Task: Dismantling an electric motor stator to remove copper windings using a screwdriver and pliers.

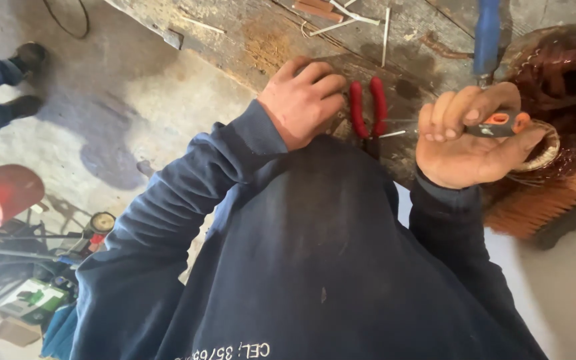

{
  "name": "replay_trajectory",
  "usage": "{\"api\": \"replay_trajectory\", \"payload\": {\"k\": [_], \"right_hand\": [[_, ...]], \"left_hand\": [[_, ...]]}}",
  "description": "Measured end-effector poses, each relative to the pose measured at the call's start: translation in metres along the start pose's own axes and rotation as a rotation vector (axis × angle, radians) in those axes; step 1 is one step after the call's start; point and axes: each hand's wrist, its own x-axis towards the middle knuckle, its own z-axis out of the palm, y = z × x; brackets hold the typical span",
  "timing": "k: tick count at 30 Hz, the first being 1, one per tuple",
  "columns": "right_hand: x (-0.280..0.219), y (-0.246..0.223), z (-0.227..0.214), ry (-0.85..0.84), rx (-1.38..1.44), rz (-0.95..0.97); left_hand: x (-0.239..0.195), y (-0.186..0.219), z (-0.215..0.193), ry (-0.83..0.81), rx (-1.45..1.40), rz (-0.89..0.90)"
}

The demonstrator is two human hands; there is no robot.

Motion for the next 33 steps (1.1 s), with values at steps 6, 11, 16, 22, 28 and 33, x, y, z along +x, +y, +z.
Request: {"api": "replay_trajectory", "payload": {"k": [6, 11, 16, 22, 28, 33], "right_hand": [[0.006, -0.002, -0.011, -0.057, -0.005, 0.000], [-0.003, -0.003, -0.025, -0.041, 0.016, 0.025], [-0.007, 0.000, -0.023, -0.008, 0.040, 0.029], [-0.003, -0.005, -0.019, -0.129, 0.100, 0.018], [0.008, 0.002, 0.017, -0.243, 0.127, -0.094], [0.017, 0.024, 0.067, -0.112, -0.022, -0.163]], "left_hand": [[-0.001, 0.006, -0.010, -0.050, -0.065, -0.074], [-0.029, 0.009, -0.036, -0.021, -0.126, -0.204], [-0.053, 0.007, -0.037, 0.147, -0.382, -0.435], [-0.087, -0.013, -0.073, 0.312, -0.643, -0.553], [-0.096, -0.037, -0.069, 0.563, -0.651, -0.614], [-0.050, -0.034, -0.044, 0.538, -0.180, -0.475]]}}
